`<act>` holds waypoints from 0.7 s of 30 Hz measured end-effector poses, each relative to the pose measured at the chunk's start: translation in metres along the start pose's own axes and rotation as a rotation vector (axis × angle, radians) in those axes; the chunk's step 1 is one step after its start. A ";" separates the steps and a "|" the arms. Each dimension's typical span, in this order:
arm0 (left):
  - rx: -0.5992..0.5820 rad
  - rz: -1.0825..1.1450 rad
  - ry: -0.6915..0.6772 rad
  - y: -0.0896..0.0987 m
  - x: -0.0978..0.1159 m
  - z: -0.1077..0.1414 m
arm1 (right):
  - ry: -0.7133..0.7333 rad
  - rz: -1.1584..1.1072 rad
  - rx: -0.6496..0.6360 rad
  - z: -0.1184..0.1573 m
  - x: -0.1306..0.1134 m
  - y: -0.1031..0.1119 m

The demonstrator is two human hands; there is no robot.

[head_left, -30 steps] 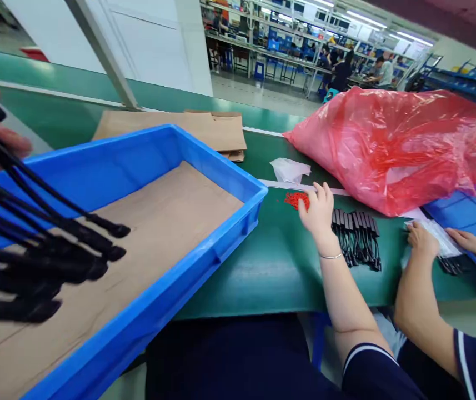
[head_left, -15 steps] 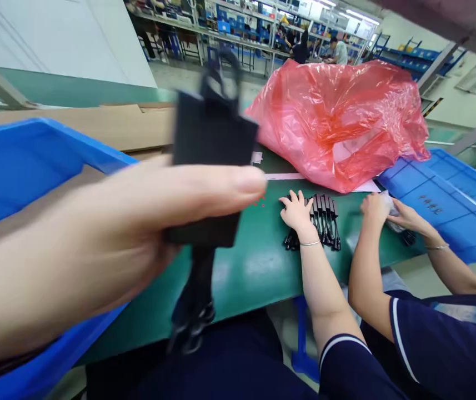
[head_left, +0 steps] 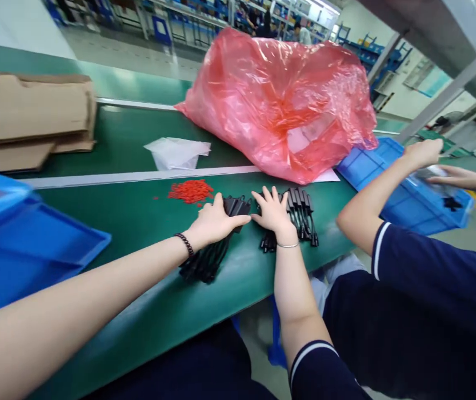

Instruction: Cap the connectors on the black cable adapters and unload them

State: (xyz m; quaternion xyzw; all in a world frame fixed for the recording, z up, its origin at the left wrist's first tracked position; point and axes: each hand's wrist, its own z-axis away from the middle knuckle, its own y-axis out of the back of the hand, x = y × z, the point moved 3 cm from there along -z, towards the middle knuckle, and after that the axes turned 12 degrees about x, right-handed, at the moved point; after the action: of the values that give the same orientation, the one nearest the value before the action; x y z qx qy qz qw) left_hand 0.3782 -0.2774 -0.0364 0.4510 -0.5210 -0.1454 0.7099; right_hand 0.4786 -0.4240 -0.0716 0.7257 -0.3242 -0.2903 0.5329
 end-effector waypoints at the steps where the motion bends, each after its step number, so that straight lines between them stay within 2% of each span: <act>1: -0.002 -0.054 -0.020 -0.007 0.000 -0.002 | 0.003 -0.008 -0.002 0.001 0.000 0.000; 4: -0.004 -0.161 -0.064 -0.023 0.001 -0.005 | -0.008 -0.041 -0.024 0.003 0.002 0.001; 10: 0.132 -0.332 -0.178 -0.042 0.008 -0.002 | -0.003 -0.157 -0.099 0.012 0.002 0.001; 16: 0.100 -0.396 -0.170 -0.049 0.020 -0.017 | -0.037 -0.202 -0.125 0.016 -0.001 0.005; 21: 0.120 -0.430 -0.175 -0.053 0.027 -0.036 | -0.030 -0.216 -0.072 0.016 -0.001 0.006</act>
State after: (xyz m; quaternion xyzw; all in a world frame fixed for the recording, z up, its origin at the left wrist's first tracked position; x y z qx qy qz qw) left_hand 0.4348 -0.3078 -0.0639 0.5787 -0.4804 -0.3005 0.5866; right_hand 0.4645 -0.4341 -0.0701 0.7324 -0.2411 -0.3683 0.5195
